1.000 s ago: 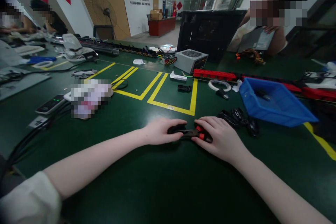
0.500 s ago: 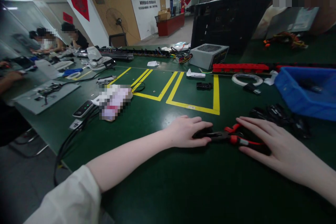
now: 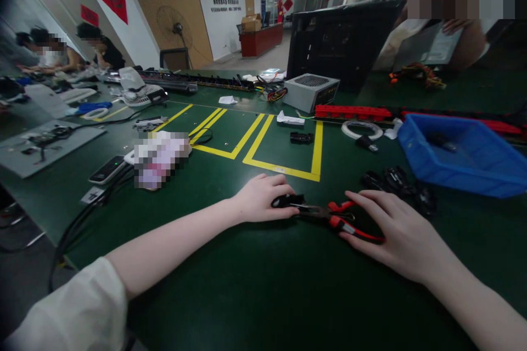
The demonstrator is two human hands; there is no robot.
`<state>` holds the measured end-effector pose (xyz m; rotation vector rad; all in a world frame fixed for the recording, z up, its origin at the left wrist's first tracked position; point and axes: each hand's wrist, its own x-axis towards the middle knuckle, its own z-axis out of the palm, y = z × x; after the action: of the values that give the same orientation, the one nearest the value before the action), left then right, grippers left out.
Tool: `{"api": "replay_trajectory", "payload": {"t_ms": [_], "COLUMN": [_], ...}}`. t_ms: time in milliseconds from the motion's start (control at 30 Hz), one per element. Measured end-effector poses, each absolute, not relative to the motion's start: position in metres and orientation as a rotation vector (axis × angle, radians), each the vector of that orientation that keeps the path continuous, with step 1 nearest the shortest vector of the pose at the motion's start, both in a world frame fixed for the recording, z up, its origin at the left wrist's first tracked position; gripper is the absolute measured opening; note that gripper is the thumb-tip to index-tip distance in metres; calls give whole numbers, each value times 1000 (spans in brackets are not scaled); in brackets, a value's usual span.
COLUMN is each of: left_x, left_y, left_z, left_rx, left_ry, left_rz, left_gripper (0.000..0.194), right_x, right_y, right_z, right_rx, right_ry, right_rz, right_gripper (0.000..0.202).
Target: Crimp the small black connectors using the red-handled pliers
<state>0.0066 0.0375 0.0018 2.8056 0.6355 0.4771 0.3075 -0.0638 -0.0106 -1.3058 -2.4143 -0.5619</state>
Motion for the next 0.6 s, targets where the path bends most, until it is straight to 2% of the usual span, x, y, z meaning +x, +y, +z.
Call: {"api": "replay_trajectory", "payload": {"t_ms": [400,600], "left_x": [2,2], "left_y": [42,41], "left_z": [5,8], "left_rx": [2931,3002], "left_ry": [644,702], "left_rz": [414,378], "left_gripper": [46,50], "right_x": [304,301], "right_y": [-73,-78], "right_z": [-4,-1], "right_rx": [-1193,-1224], "right_ry": [-2383,-2290], "right_rz": [-670,-939], "right_gripper": [54,55]}}
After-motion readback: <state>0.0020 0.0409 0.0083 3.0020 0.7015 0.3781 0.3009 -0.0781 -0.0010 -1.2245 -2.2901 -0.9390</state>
